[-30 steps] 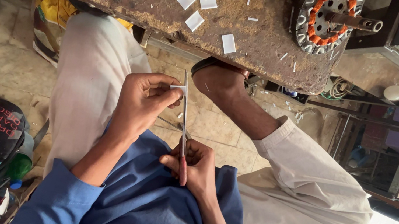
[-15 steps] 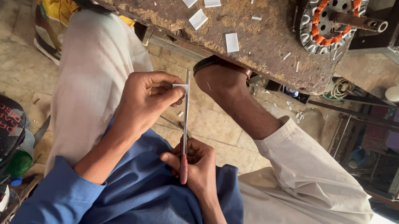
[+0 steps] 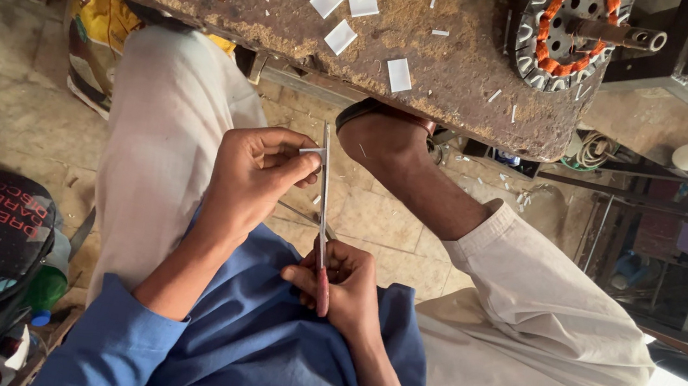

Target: The person prepares fan stators by cutting and inserting white insulation paper into the slots using scissors and their hands.

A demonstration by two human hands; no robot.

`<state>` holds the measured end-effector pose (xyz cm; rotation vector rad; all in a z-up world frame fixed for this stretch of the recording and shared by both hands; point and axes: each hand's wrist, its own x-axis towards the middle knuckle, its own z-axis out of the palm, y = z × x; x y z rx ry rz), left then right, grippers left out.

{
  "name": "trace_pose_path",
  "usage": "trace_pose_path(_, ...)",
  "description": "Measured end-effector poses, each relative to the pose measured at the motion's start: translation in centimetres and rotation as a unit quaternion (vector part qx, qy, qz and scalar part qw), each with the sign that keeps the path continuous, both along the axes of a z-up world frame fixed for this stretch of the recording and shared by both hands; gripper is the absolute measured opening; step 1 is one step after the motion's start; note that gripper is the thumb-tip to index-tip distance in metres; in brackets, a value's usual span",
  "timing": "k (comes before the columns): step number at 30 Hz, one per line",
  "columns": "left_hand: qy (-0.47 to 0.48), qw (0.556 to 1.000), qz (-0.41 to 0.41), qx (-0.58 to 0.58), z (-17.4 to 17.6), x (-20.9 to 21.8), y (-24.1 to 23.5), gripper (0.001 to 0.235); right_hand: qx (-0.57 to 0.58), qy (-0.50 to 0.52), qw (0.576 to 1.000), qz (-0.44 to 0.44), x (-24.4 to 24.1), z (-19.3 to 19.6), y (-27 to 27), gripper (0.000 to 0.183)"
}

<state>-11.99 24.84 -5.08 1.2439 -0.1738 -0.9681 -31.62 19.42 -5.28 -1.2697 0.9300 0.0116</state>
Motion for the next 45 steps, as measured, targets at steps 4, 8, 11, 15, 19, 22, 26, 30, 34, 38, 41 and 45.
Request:
trace_pose_path(4,0.008,0.997,-0.037,0.073,0.6,0.2,0.4,0.015,0.024,0.018,1.000,-0.008,-0.1,0.2,-0.2,0.027)
trace_pose_path(8,-0.031,0.999,-0.019,0.011,1.7,0.4,0.1,0.015,0.039,-0.016,0.999,-0.017,-0.4,-0.3,-0.1,0.026)
trace_pose_path(11,-0.112,0.994,0.004,-0.002,3.9,0.8,-0.5,0.020,0.061,-0.022,0.997,-0.040,-0.6,-0.6,-0.3,0.024)
trace_pose_path(15,-0.386,0.921,0.055,-0.016,7.0,2.8,-3.3,0.015,0.066,-0.038,0.993,-0.092,-0.4,-0.7,-0.7,0.023)
trace_pose_path(19,-0.637,0.759,0.135,-0.011,9.1,5.3,-8.0,0.018,0.068,-0.048,0.988,-0.131,-0.5,-0.5,-0.7,0.024)
trace_pose_path(22,-0.669,0.727,0.148,-0.051,9.9,4.5,-9.7,0.018,0.063,-0.053,0.987,-0.142,-0.4,0.1,-1.0,0.025)
trace_pose_path(26,-0.671,0.740,0.051,-0.007,7.8,5.5,-15.8,0.013,0.064,-0.063,0.985,-0.151,-0.5,0.4,-1.3,0.025)
trace_pose_path(30,-0.707,0.702,-0.019,0.086,5.3,9.4,-22.5,0.005,0.059,-0.065,0.984,-0.157,-0.6,0.3,-1.3,0.025)
trace_pose_path(34,-0.709,0.705,0.008,0.021,4.9,10.6,-23.3,0.017,0.136,-0.065,0.978,-0.144,-1.5,-0.8,-1.2,0.031)
trace_pose_path(38,-0.656,0.754,-0.021,0.012,5.9,10.7,-22.5,0.016,0.272,-0.037,0.943,-0.187,-2.3,-3.5,-0.8,0.037)
trace_pose_path(41,-0.599,0.800,-0.018,-0.030,8.2,10.0,-21.5,0.013,0.295,-0.032,0.929,-0.220,-2.3,-4.0,-0.8,0.038)
trace_pose_path(45,-0.359,0.929,-0.035,-0.079,10.2,6.7,-16.1,0.008,0.231,-0.017,0.946,-0.228,-2.4,-2.6,-0.2,0.038)
